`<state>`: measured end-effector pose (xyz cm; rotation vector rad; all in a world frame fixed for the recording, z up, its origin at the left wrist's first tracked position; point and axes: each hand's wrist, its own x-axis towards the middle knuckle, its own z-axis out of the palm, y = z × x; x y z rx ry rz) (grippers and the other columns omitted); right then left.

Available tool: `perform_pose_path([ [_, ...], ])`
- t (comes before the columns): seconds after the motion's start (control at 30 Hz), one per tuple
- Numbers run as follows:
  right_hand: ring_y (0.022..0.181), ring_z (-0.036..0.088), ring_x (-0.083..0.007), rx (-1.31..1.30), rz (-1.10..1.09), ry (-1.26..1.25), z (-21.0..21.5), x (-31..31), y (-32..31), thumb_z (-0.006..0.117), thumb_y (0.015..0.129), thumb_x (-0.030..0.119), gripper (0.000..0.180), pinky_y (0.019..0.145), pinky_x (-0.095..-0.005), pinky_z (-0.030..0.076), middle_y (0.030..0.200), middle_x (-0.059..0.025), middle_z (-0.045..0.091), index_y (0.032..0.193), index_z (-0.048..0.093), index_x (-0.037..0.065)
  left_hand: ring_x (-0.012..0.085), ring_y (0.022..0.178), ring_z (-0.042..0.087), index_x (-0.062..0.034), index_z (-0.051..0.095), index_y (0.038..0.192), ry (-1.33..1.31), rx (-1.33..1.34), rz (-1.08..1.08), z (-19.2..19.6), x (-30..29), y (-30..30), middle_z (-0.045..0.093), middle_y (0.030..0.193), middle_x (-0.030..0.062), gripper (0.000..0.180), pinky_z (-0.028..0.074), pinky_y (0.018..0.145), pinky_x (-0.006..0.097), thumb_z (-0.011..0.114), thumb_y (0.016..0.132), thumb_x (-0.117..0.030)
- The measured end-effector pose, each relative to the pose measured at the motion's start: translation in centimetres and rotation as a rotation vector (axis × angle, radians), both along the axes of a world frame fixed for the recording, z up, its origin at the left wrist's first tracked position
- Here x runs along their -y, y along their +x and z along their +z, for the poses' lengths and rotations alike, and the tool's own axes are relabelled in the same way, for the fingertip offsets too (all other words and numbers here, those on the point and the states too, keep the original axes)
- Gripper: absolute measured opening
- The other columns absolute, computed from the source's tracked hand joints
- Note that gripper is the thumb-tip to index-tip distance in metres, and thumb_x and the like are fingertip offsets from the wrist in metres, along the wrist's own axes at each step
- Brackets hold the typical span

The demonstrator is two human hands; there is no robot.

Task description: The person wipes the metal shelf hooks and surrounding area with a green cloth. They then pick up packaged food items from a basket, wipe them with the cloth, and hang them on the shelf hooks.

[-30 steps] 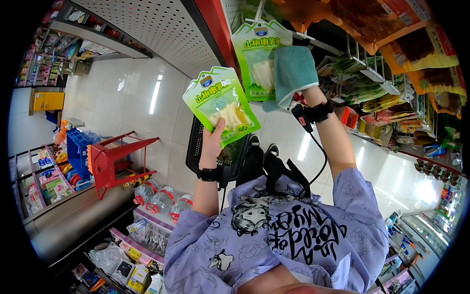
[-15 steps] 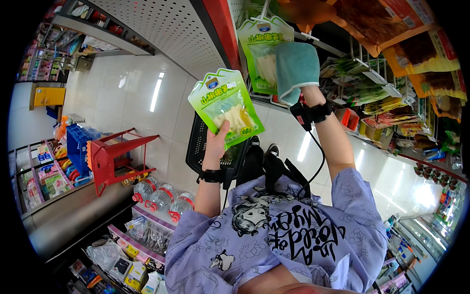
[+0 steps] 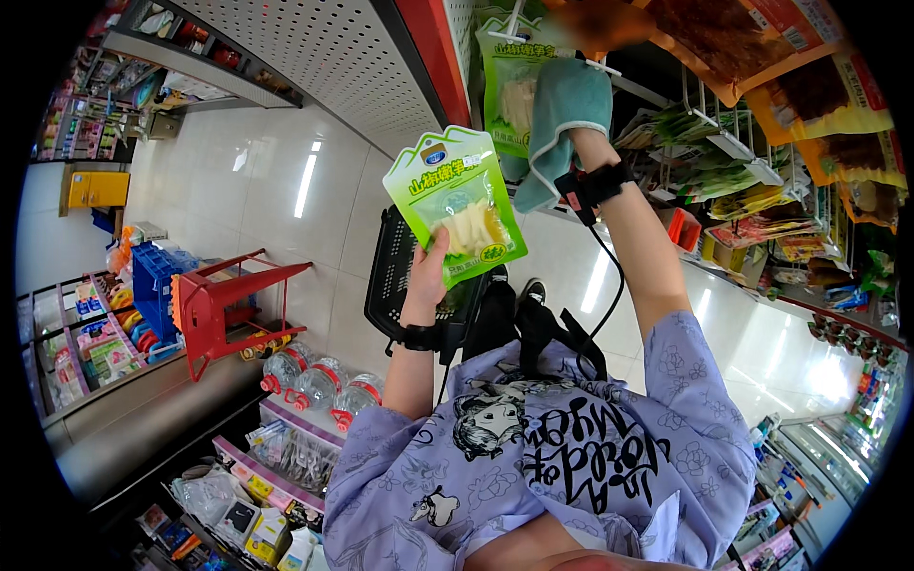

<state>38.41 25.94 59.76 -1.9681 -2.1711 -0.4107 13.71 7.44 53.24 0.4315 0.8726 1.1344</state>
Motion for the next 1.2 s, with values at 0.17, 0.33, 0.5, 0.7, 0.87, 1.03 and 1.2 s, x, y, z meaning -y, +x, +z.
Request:
perform_pose_path([
  [0.17,0.066,0.060,-0.0285,-0.190,0.036,-0.002,0.7,3.6,0.3,0.059,0.064,0.021,0.012,0.055,-0.0372,0.046,0.066,-0.0105,0.059,0.067,0.059,0.009,0.0228,0.111,0.047,-0.0040,0.034,0.128,-0.001,0.103,-0.037,0.5,-1.1,0.1,0.046,0.124,0.0092,0.043,0.039,0.093,0.038,0.042,0.092,-0.026],
  [0.33,0.072,0.058,-0.0256,-0.504,0.281,0.109,-0.1,11.4,3.3,0.060,0.067,0.019,0.014,0.061,-0.0326,0.048,0.073,-0.0072,0.058,0.075,0.059,0.008,0.0250,0.117,0.042,-0.0044,0.028,0.132,0.074,0.118,-0.096,1.9,-3.1,1.3,0.040,0.129,0.0105,0.045,0.036,0.097,0.040,0.039,0.093,-0.026],
  [0.5,0.072,0.058,-0.0253,-0.917,0.300,-0.083,-1.0,17.5,0.5,0.061,0.067,0.019,0.016,0.062,-0.0328,0.048,0.076,-0.0078,0.059,0.078,0.059,0.007,0.0219,0.114,0.044,-0.0095,0.031,0.131,0.098,0.328,-0.293,2.6,-3.3,4.7,0.042,0.127,0.0066,0.041,0.038,0.094,0.037,0.042,0.092,-0.019],
  [0.7,0.071,0.059,-0.0249,-1.243,0.311,-0.137,-3.7,16.0,-0.3,0.062,0.068,0.019,0.019,0.063,-0.0330,0.048,0.079,-0.0086,0.060,0.082,0.059,0.007,0.0221,0.114,0.044,-0.0099,0.031,0.131,0.036,0.450,-0.201,6.9,-2.9,9.2,0.043,0.126,0.0069,0.042,0.035,0.097,0.036,0.038,0.093,-0.026],
  [0.87,0.071,0.059,-0.0246,-1.398,0.262,-0.051,-3.7,19.9,-0.9,0.062,0.069,0.019,0.022,0.063,-0.0331,0.049,0.081,-0.0092,0.060,0.086,0.060,0.006,0.0224,0.115,0.043,-0.0089,0.030,0.131,0.080,0.321,-0.193,7.7,-3.7,9.2,0.042,0.127,0.0081,0.042,0.034,0.097,0.039,0.037,0.094,-0.028],
  [1.03,0.071,0.059,-0.0243,-1.381,0.368,-0.142,-1.2,19.0,3.1,0.063,0.070,0.020,0.024,0.064,-0.0333,0.049,0.084,-0.0098,0.061,0.089,0.060,0.006,0.0255,0.121,0.037,-0.0078,0.028,0.131,0.093,0.515,-0.313,7.7,-3.2,7.5,0.037,0.132,0.0089,0.042,0.031,0.101,0.040,0.035,0.094,-0.026],
  [1.2,0.097,0.052,-0.0266,-0.323,0.331,-0.068,0.2,17.0,2.8,0.051,0.082,0.019,0.022,0.075,-0.0349,0.047,0.112,-0.0078,0.052,0.101,0.058,0.009,0.0217,0.119,0.038,-0.0080,0.031,0.131,0.136,0.242,-0.270,5.6,-5.0,7.0,0.040,0.129,0.0076,0.043,0.030,0.099,0.037,0.040,0.093,-0.025],
])
